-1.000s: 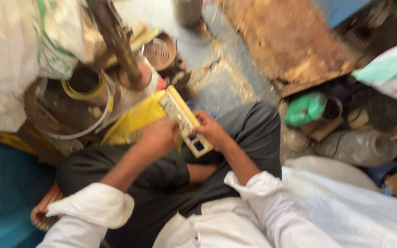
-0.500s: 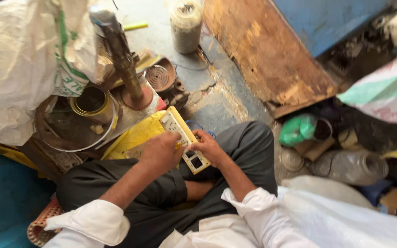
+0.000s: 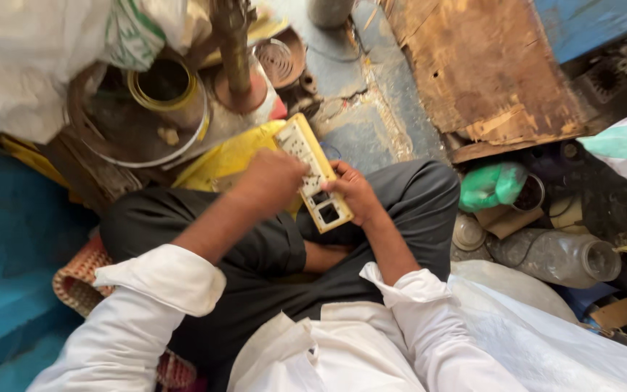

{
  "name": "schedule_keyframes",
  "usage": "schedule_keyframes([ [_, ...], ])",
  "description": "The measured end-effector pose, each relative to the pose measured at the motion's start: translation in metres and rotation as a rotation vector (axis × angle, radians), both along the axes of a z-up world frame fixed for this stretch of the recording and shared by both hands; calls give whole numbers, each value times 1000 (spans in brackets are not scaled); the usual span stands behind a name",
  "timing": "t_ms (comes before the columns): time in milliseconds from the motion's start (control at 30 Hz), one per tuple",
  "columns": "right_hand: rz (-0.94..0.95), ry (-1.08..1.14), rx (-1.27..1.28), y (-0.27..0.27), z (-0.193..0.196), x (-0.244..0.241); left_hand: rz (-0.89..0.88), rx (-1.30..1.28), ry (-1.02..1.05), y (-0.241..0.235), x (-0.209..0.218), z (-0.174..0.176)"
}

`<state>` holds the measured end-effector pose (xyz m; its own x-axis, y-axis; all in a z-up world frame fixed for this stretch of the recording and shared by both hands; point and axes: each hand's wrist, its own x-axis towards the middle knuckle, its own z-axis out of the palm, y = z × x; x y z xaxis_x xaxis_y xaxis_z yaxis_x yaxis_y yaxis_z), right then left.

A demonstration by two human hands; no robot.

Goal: The person disassembles an electrical switchboard and uses a screwdriver to tighten or adjust the wiring connections inside it.

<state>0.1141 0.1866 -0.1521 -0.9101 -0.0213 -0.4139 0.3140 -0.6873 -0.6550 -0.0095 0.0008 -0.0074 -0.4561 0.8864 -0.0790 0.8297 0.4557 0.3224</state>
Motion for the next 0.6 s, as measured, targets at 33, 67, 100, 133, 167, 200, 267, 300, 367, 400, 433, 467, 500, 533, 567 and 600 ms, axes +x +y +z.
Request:
schedule_keyframes([
  [33,-11,25,-54,3,2,2,120,134,-107,-6,-5,-4],
  [67,-22,49,-108,4,3,3,243,266,-213,-13,-8,-9],
  [100,-71,66,-174,6,5,5,340,347,-255,-17,-10,-15],
  [133,-120,84,-238,8,7,6,438,427,-298,-21,-10,-22],
  [167,-148,106,-299,9,10,4,557,514,-330,-26,-9,-28],
  [200,-163,125,-341,7,14,6,626,544,-468,-27,-5,-35],
  [267,-198,166,-426,3,21,7,755,600,-747,-22,3,-49],
  [300,-188,167,-410,0,23,8,761,641,-872,-17,8,-56],
  [367,-167,174,-378,-4,28,8,761,726,-1120,-8,12,-66],
  [400,-155,186,-355,-5,31,7,744,711,-1078,-7,10,-68],
  [433,-146,203,-329,-5,34,6,721,695,-1035,-5,8,-69],
  [467,-137,219,-303,-4,37,5,698,679,-993,-3,5,-69],
  [500,-124,208,-282,-6,39,5,710,703,-959,-3,3,-68],
  [533,-111,197,-262,-7,42,5,722,726,-925,-1,1,-67],
  [567,-93,188,-243,-9,45,4,737,752,-885,-1,-2,-65],
  [600,-80,182,-210,-10,48,2,712,793,-947,-3,-4,-63],
])
